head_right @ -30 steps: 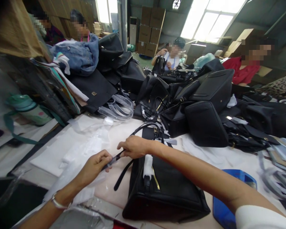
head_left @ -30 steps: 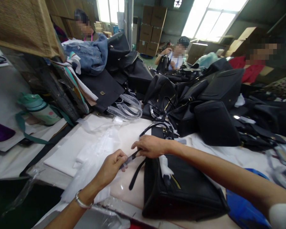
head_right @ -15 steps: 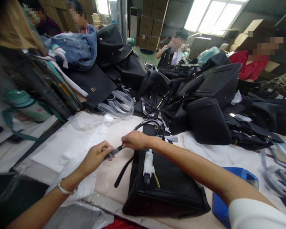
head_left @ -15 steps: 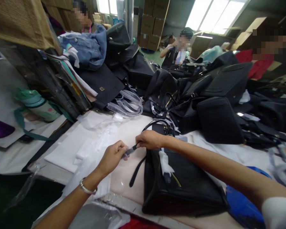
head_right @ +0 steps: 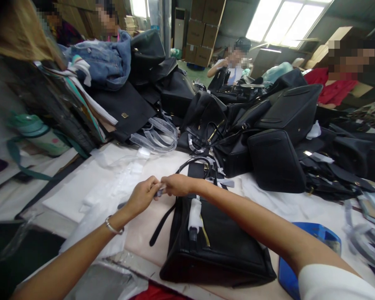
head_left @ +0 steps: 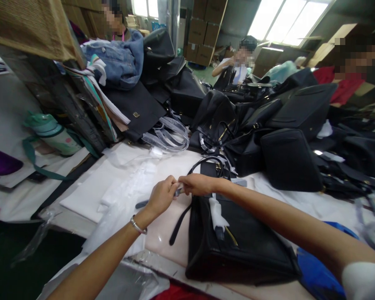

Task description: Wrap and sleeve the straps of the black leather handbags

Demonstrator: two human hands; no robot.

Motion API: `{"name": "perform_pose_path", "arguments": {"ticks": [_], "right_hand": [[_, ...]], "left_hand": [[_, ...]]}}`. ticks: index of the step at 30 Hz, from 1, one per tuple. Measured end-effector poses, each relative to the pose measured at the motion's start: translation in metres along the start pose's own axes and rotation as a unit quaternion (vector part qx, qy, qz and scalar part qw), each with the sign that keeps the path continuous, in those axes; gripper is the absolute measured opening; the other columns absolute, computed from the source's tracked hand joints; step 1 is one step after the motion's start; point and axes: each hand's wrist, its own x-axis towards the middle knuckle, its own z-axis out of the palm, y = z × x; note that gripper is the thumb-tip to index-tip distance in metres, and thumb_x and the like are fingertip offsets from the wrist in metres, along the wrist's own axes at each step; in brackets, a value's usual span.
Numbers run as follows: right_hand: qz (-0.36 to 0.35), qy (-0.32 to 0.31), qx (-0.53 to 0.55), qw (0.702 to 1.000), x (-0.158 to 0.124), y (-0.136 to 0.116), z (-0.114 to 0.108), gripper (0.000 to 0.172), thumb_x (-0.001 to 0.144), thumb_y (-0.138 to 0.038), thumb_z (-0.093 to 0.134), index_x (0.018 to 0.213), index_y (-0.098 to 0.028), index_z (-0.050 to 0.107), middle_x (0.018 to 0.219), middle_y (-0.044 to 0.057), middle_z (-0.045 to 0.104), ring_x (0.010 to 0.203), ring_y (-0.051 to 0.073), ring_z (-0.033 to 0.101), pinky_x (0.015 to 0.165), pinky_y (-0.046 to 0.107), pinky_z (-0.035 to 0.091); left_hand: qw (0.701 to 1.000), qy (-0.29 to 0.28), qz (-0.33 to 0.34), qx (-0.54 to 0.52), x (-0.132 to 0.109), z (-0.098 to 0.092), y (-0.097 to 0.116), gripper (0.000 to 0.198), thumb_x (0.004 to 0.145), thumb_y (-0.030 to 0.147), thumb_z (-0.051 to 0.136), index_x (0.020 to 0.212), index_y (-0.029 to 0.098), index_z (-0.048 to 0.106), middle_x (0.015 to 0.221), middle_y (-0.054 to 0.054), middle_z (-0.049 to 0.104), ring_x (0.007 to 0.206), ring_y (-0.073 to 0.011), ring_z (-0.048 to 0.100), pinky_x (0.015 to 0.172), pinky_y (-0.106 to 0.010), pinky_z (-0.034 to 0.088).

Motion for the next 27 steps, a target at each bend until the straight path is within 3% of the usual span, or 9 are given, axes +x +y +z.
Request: {"name": "perform_pose_path", "arguments": {"ticks": [2, 5, 9, 11, 13, 16, 21, 24, 27], "right_hand": [[0.034, 0.024, -0.117, 0.992, 0.006, 0.003, 0.004, 0.021, 0.086, -0.023, 0.052, 0.103, -0.014, 0.059, 0.089, 0.008, 0.069, 0.079, 0.017, 0.064, 0.065, 0.022, 0.041], [0.083, 0.057, -0.241, 0.965, 0.012, 0.012, 0.005, 0.023, 0.089, -0.029, 0.047, 0.103, -0.016, 0.060, 0.094, 0.011, 0.069, 0.088, 0.022, 0.065, 0.069, 0.026, 0.043], [0.140, 0.084, -0.286, 0.944, 0.019, 0.029, 0.003, 0.025, 0.089, -0.020, 0.043, 0.105, -0.009, 0.060, 0.098, 0.020, 0.066, 0.092, 0.028, 0.064, 0.074, 0.033, 0.046], [0.148, 0.083, -0.295, 0.940, 0.022, 0.032, 0.004, 0.024, 0.087, -0.015, 0.044, 0.102, -0.007, 0.061, 0.099, 0.022, 0.065, 0.092, 0.028, 0.064, 0.076, 0.035, 0.046], [0.145, 0.082, -0.304, 0.938, 0.025, 0.026, 0.004, 0.024, 0.084, -0.012, 0.046, 0.102, -0.007, 0.060, 0.101, 0.022, 0.064, 0.094, 0.029, 0.063, 0.079, 0.037, 0.047], [0.121, 0.100, -0.325, 0.932, 0.025, -0.004, 0.001, 0.028, 0.083, -0.007, 0.044, 0.108, -0.009, 0.056, 0.107, 0.021, 0.061, 0.100, 0.029, 0.060, 0.083, 0.040, 0.045], [-0.001, 0.153, -0.294, 0.944, -0.001, -0.097, 0.006, 0.016, 0.089, -0.016, 0.041, 0.094, -0.013, 0.057, 0.088, 0.014, 0.066, 0.081, 0.025, 0.064, 0.069, 0.033, 0.046], [-0.045, 0.150, -0.237, 0.959, -0.022, -0.144, 0.027, 0.019, 0.092, -0.030, 0.045, 0.091, -0.015, 0.056, 0.081, 0.011, 0.067, 0.072, 0.025, 0.064, 0.062, 0.031, 0.044], [-0.035, 0.130, -0.205, 0.969, -0.029, -0.165, 0.058, 0.027, 0.091, -0.041, 0.048, 0.090, -0.016, 0.056, 0.078, 0.011, 0.066, 0.069, 0.025, 0.064, 0.057, 0.031, 0.044]], "left_hand": [[1.000, 0.009, 0.012, 0.017, 0.003, -0.004, 0.000, 0.019, 0.090, 0.035, 0.046, 0.088, 0.021, 0.059, 0.075, -0.001, 0.069, 0.067, -0.0178, 0.066, 0.064, -0.028, 0.049], [0.998, 0.044, 0.019, 0.037, -0.005, -0.032, -0.003, 0.023, 0.090, 0.031, 0.047, 0.109, 0.021, 0.056, 0.100, -0.005, 0.069, 0.094, -0.0195, 0.064, 0.083, -0.031, 0.047], [0.982, 0.128, -0.009, 0.140, -0.053, -0.083, -0.010, 0.021, 0.092, 0.034, 0.045, 0.107, 0.023, 0.055, 0.103, -0.004, 0.066, 0.097, -0.0206, 0.061, 0.085, -0.033, 0.044], [0.972, 0.095, -0.020, 0.216, -0.086, -0.096, -0.017, 0.017, 0.092, 0.035, 0.047, 0.101, 0.025, 0.057, 0.101, -0.002, 0.064, 0.092, -0.0203, 0.060, 0.082, -0.033, 0.043], [0.969, 0.011, -0.003, 0.246, -0.115, -0.096, -0.027, 0.021, 0.090, 0.031, 0.052, 0.110, 0.027, 0.055, 0.110, -0.002, 0.060, 0.101, -0.0207, 0.056, 0.088, -0.034, 0.042], [0.963, -0.062, 0.023, 0.263, -0.137, -0.083, -0.044, 0.035, 0.083, 0.020, 0.059, 0.117, 0.027, 0.054, 0.116, -0.004, 0.055, 0.110, -0.0231, 0.049, 0.094, -0.036, 0.038], [0.968, -0.021, 0.001, 0.249, -0.129, -0.071, -0.058, 0.004, 0.083, 0.025, 0.058, 0.081, 0.022, 0.060, 0.089, -0.003, 0.059, 0.091, -0.0239, 0.051, 0.080, -0.036, 0.038], [0.979, -0.011, -0.011, 0.202, -0.123, -0.075, -0.060, 0.017, 0.085, 0.033, 0.055, 0.072, 0.022, 0.058, 0.080, -0.002, 0.059, 0.085, -0.0231, 0.052, 0.076, -0.034, 0.038], [0.985, -0.021, -0.005, 0.171, -0.123, -0.082, -0.060, 0.023, 0.088, 0.036, 0.050, 0.071, 0.022, 0.059, 0.079, -0.002, 0.060, 0.085, -0.0213, 0.053, 0.076, -0.031, 0.039]]}}
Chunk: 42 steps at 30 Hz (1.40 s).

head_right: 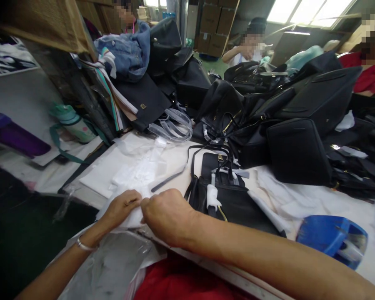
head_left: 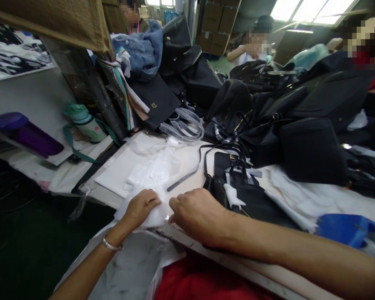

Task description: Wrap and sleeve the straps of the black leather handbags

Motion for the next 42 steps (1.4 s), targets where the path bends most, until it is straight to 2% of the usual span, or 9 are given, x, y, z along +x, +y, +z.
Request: {"name": "perform_pose_path", "arguments": {"ticks": [8, 14, 17, 21, 24, 29, 37, 40, 42], "right_hand": [[-0.008, 0.035, -0.061, 0.998, 0.021, -0.009, 0.040, 0.043, 0.078, -0.033, 0.067, 0.109, -0.011, 0.046, 0.097, 0.012, 0.058, 0.079, 0.025, 0.060, 0.059, 0.035, 0.050], [-0.045, 0.081, -0.122, 0.988, 0.042, -0.007, 0.029, 0.020, 0.088, -0.011, 0.044, 0.108, -0.012, 0.048, 0.094, 0.011, 0.059, 0.081, 0.023, 0.060, 0.063, 0.034, 0.048], [-0.003, 0.094, -0.075, 0.993, 0.043, 0.006, 0.017, 0.014, 0.092, -0.017, 0.042, 0.100, -0.013, 0.053, 0.091, 0.009, 0.062, 0.078, 0.021, 0.061, 0.063, 0.030, 0.045], [0.098, 0.147, 0.070, 0.982, 0.036, 0.028, 0.002, 0.017, 0.093, -0.029, 0.048, 0.094, -0.016, 0.058, 0.088, 0.006, 0.066, 0.075, 0.016, 0.062, 0.061, 0.024, 0.039], [0.107, 0.140, 0.191, 0.966, 0.028, 0.042, -0.002, 0.015, 0.091, -0.029, 0.052, 0.091, -0.017, 0.062, 0.078, 0.002, 0.066, 0.068, 0.011, 0.060, 0.060, 0.020, 0.035], [0.100, 0.093, 0.224, 0.965, 0.018, 0.057, 0.002, 0.018, 0.087, -0.032, 0.057, 0.085, -0.016, 0.064, 0.071, 0.001, 0.063, 0.062, 0.009, 0.052, 0.056, 0.020, 0.030], [0.097, 0.010, 0.311, 0.945, 0.029, 0.064, -0.001, 0.022, 0.085, -0.034, 0.058, 0.080, -0.013, 0.058, 0.064, -0.004, 0.054, 0.057, 0.007, 0.044, 0.052, 0.019, 0.027], [0.087, -0.071, 0.370, 0.922, 0.036, 0.080, -0.001, 0.023, 0.086, -0.037, 0.058, 0.082, -0.014, 0.056, 0.066, -0.004, 0.056, 0.056, 0.006, 0.047, 0.052, 0.017, 0.031], [0.070, -0.118, 0.320, 0.938, 0.036, 0.096, 0.003, 0.023, 0.085, -0.038, 0.059, 0.084, -0.015, 0.058, 0.069, -0.003, 0.060, 0.058, 0.007, 0.052, 0.054, 0.018, 0.034]], "left_hand": [[0.997, 0.011, -0.008, -0.070, 0.006, -0.016, 0.008, 0.030, 0.086, 0.039, 0.050, 0.066, 0.018, 0.060, 0.071, 0.000, 0.061, 0.073, -0.0180, 0.056, 0.069, -0.028, 0.041], [0.994, 0.028, 0.005, -0.103, 0.018, -0.026, 0.021, 0.027, 0.084, 0.034, 0.051, 0.065, 0.018, 0.061, 0.067, 0.001, 0.063, 0.069, -0.0189, 0.057, 0.064, -0.028, 0.044], [0.991, 0.049, 0.040, -0.122, 0.019, -0.035, 0.037, 0.026, 0.088, 0.033, 0.046, 0.084, 0.018, 0.067, 0.091, -0.003, 0.068, 0.088, -0.0215, 0.061, 0.083, -0.032, 0.047], [0.975, 0.056, 0.120, -0.177, 0.019, -0.047, 0.063, 0.041, 0.091, 0.032, 0.046, 0.130, 0.021, 0.052, 0.139, -0.008, 0.049, 0.130, -0.0243, 0.041, 0.112, -0.038, 0.026], [0.965, -0.004, 0.081, -0.251, 0.026, -0.043, 0.073, 0.059, 0.085, 0.036, 0.058, 0.139, 0.021, 0.039, 0.123, -0.010, 0.061, 0.114, -0.0260, 0.057, 0.101, -0.040, 0.041], [0.932, -0.080, 0.013, -0.354, 0.034, -0.019, 0.066, 0.029, 0.085, 0.038, 0.060, 0.104, 0.017, 0.059, 0.074, -0.002, 0.067, 0.067, -0.0172, 0.063, 0.064, -0.028, 0.050], [0.922, -0.084, -0.041, -0.375, 0.028, -0.020, 0.070, 0.019, 0.082, 0.036, 0.065, 0.079, 0.018, 0.061, 0.076, -0.001, 0.066, 0.073, -0.0167, 0.063, 0.070, -0.028, 0.048], [0.936, -0.069, -0.036, -0.343, 0.031, -0.020, 0.067, 0.021, 0.084, 0.036, 0.062, 0.074, 0.018, 0.061, 0.072, 0.000, 0.066, 0.071, -0.0165, 0.062, 0.071, -0.027, 0.046], [0.946, -0.065, -0.032, -0.315, 0.033, -0.016, 0.060, 0.022, 0.086, 0.036, 0.059, 0.073, 0.019, 0.062, 0.069, 0.001, 0.065, 0.069, -0.0164, 0.061, 0.070, -0.027, 0.045]]}}
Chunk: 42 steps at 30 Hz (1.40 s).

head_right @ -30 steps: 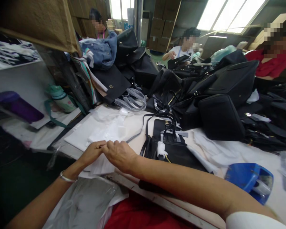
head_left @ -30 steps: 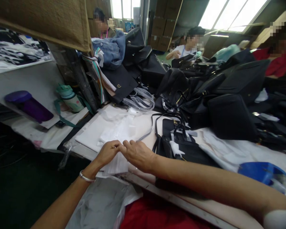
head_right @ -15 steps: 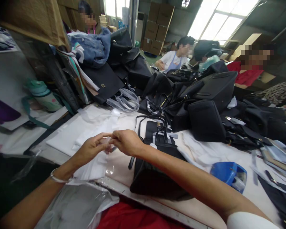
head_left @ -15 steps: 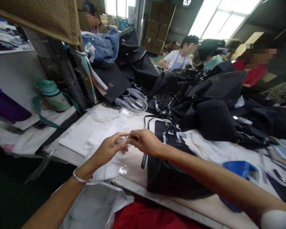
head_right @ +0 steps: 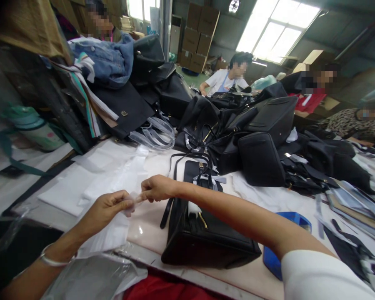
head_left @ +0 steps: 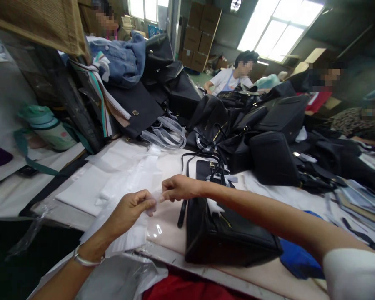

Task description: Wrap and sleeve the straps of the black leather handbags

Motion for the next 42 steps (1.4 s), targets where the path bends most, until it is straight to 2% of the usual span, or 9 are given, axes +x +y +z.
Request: {"name": "perform_pose_path", "arguments": {"ticks": [3, 7, 9, 13, 16, 20, 23, 29, 42], "right_hand": [[-0.012, -0.031, -0.208, 0.978, 0.000, 0.027, -0.003, 0.016, 0.080, -0.031, 0.064, 0.090, -0.018, 0.064, 0.082, 0.001, 0.067, 0.073, 0.012, 0.059, 0.061, 0.020, 0.036], [-0.073, -0.097, -0.415, 0.902, 0.002, 0.058, 0.008, 0.021, 0.076, -0.018, 0.060, 0.095, -0.018, 0.067, 0.092, 0.008, 0.068, 0.087, 0.021, 0.061, 0.066, 0.027, 0.040], [-0.103, -0.097, -0.459, 0.877, 0.007, 0.066, 0.015, 0.019, 0.075, -0.016, 0.057, 0.091, -0.016, 0.067, 0.091, 0.010, 0.068, 0.087, 0.024, 0.061, 0.068, 0.031, 0.042], [-0.126, -0.092, -0.475, 0.866, 0.016, 0.071, 0.020, 0.011, 0.077, -0.018, 0.058, 0.083, -0.015, 0.066, 0.088, 0.011, 0.068, 0.085, 0.024, 0.061, 0.069, 0.032, 0.042], [-0.118, -0.078, -0.441, 0.886, 0.010, 0.066, 0.009, 0.010, 0.080, -0.023, 0.059, 0.085, -0.015, 0.064, 0.084, 0.009, 0.068, 0.081, 0.021, 0.061, 0.066, 0.029, 0.040], [-0.082, -0.030, -0.272, 0.958, -0.018, 0.049, -0.020, 0.014, 0.085, -0.028, 0.055, 0.095, -0.018, 0.059, 0.081, 0.002, 0.068, 0.073, 0.014, 0.061, 0.061, 0.023, 0.037], [-0.060, 0.011, -0.159, 0.985, -0.043, 0.034, -0.039, 0.014, 0.087, -0.028, 0.053, 0.096, -0.018, 0.057, 0.077, 0.000, 0.066, 0.068, 0.011, 0.059, 0.060, 0.021, 0.036], [-0.033, 0.133, -0.117, 0.984, -0.059, 0.020, -0.048, 0.013, 0.087, -0.028, 0.052, 0.093, -0.017, 0.057, 0.072, -0.001, 0.063, 0.062, 0.010, 0.052, 0.058, 0.020, 0.033], [-0.017, 0.159, -0.184, 0.970, -0.052, 0.017, -0.040, 0.018, 0.087, -0.032, 0.053, 0.098, -0.019, 0.060, 0.069, -0.001, 0.058, 0.059, 0.010, 0.048, 0.058, 0.022, 0.028]], "left_hand": [[0.999, 0.010, -0.004, 0.034, 0.002, -0.001, -0.013, 0.025, 0.088, 0.037, 0.056, 0.072, 0.019, 0.062, 0.066, 0.001, 0.065, 0.067, -0.0164, 0.061, 0.069, -0.027, 0.044], [0.999, 0.011, -0.005, 0.045, 0.005, -0.002, -0.018, 0.028, 0.090, 0.039, 0.052, 0.072, 0.019, 0.061, 0.070, 0.000, 0.066, 0.069, -0.0173, 0.063, 0.071, -0.028, 0.044], [0.999, 0.004, -0.010, 0.035, 0.007, -0.001, -0.017, 0.029, 0.090, 0.040, 0.050, 0.075, 0.018, 0.062, 0.073, -0.001, 0.068, 0.069, -0.0176, 0.064, 0.071, -0.029, 0.045], [1.000, -0.003, -0.028, -0.012, 0.012, 0.000, -0.017, 0.028, 0.090, 0.039, 0.051, 0.076, 0.017, 0.062, 0.077, -0.003, 0.069, 0.069, -0.0185, 0.065, 0.072, -0.030, 0.046], [0.998, 0.001, -0.035, -0.046, 0.014, -0.002, -0.021, 0.025, 0.087, 0.038, 0.055, 0.076, 0.016, 0.062, 0.078, -0.004, 0.070, 0.069, -0.0186, 0.065, 0.072, -0.031, 0.046], [0.996, 0.015, -0.041, -0.075, 0.015, -0.007, -0.024, 0.022, 0.083, 0.036, 0.061, 0.076, 0.016, 0.063, 0.075, -0.004, 0.071, 0.074, -0.0193, 0.065, 0.077, -0.031, 0.044], [0.996, 0.031, -0.034, -0.081, 0.015, -0.011, -0.024, 0.021, 0.081, 0.035, 0.063, 0.075, 0.015, 0.064, 0.075, -0.005, 0.071, 0.077, -0.0197, 0.064, 0.079, -0.030, 0.043], [0.996, 0.038, -0.024, -0.083, 0.017, -0.010, -0.026, 0.020, 0.080, 0.034, 0.066, 0.076, 0.015, 0.063, 0.078, -0.005, 0.071, 0.079, -0.0193, 0.063, 0.078, -0.029, 0.043], [0.995, 0.051, -0.007, -0.083, 0.016, -0.010, -0.030, 0.020, 0.081, 0.033, 0.067, 0.076, 0.016, 0.057, 0.080, -0.004, 0.072, 0.079, -0.0187, 0.064, 0.078, -0.031, 0.043]]}}
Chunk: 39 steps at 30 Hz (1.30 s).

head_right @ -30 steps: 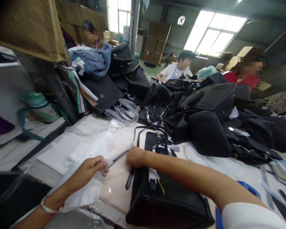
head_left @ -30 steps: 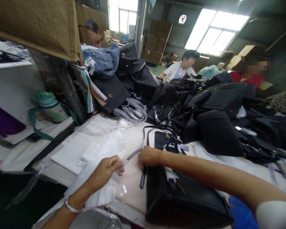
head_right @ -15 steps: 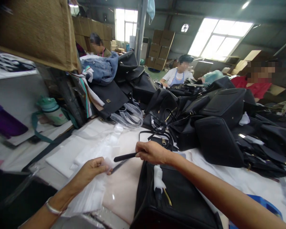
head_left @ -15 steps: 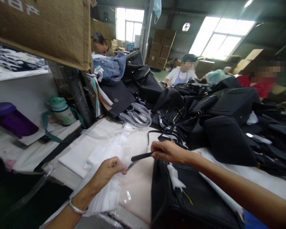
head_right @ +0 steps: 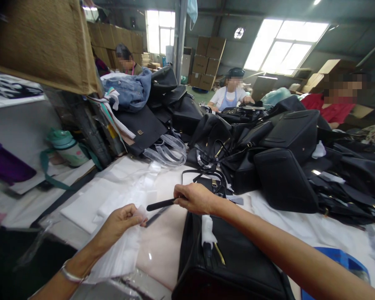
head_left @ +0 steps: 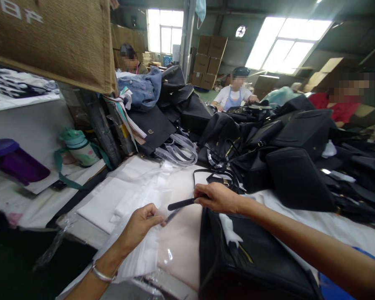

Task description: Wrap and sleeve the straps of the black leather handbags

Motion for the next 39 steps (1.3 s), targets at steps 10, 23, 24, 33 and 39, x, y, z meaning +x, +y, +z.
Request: {"name": "perform_pose_path", "arguments": {"ticks": [10, 23, 24, 33, 39], "right_hand": [[-0.003, -0.008, -0.036, 0.999, 0.000, -0.003, 0.002, 0.021, 0.087, -0.035, 0.051, 0.098, -0.020, 0.061, 0.068, 0.000, 0.059, 0.059, 0.012, 0.050, 0.057, 0.022, 0.028], [-0.028, -0.025, -0.098, 0.995, 0.004, -0.007, 0.005, 0.021, 0.086, -0.033, 0.050, 0.101, -0.022, 0.060, 0.077, 0.002, 0.066, 0.067, 0.016, 0.058, 0.059, 0.025, 0.029], [-0.027, -0.029, -0.099, 0.994, 0.004, -0.008, 0.004, 0.020, 0.086, -0.033, 0.050, 0.101, -0.022, 0.059, 0.077, 0.003, 0.066, 0.068, 0.017, 0.059, 0.059, 0.025, 0.029], [-0.062, -0.063, -0.109, 0.990, 0.015, -0.024, 0.030, 0.026, 0.089, -0.036, 0.050, 0.110, -0.021, 0.054, 0.080, 0.005, 0.068, 0.073, 0.020, 0.064, 0.057, 0.025, 0.031], [-0.092, -0.099, -0.116, 0.984, 0.013, -0.004, 0.034, 0.043, 0.089, -0.046, 0.051, 0.121, -0.019, 0.049, 0.082, 0.009, 0.068, 0.079, 0.023, 0.064, 0.065, 0.028, 0.038]], "left_hand": [[0.998, 0.018, 0.013, 0.059, -0.001, 0.002, 0.001, 0.017, 0.083, 0.032, 0.064, 0.075, 0.018, 0.058, 0.079, -0.002, 0.070, 0.081, -0.0187, 0.063, 0.080, -0.031, 0.042], [0.985, 0.028, 0.033, 0.167, -0.007, 0.017, 0.017, 0.024, 0.091, 0.038, 0.050, 0.079, 0.021, 0.062, 0.073, 0.003, 0.068, 0.076, -0.0170, 0.062, 0.075, -0.026, 0.041], [0.985, 0.027, 0.034, 0.168, -0.007, 0.018, 0.019, 0.026, 0.092, 0.039, 0.048, 0.080, 0.021, 0.062, 0.074, 0.003, 0.068, 0.077, -0.0172, 0.062, 0.076, -0.026, 0.041], [0.970, -0.028, 0.057, 0.236, -0.003, 0.042, 0.025, 0.036, 0.096, 0.041, 0.038, 0.076, 0.022, 0.061, 0.074, 0.002, 0.067, 0.073, -0.0177, 0.061, 0.069, -0.025, 0.039], [0.940, -0.019, 0.050, 0.338, -0.002, 0.040, 0.019, 0.036, 0.096, 0.043, 0.035, 0.073, 0.023, 0.055, 0.065, 0.002, 0.064, 0.064, -0.0180, 0.059, 0.062, -0.026, 0.034]]}}
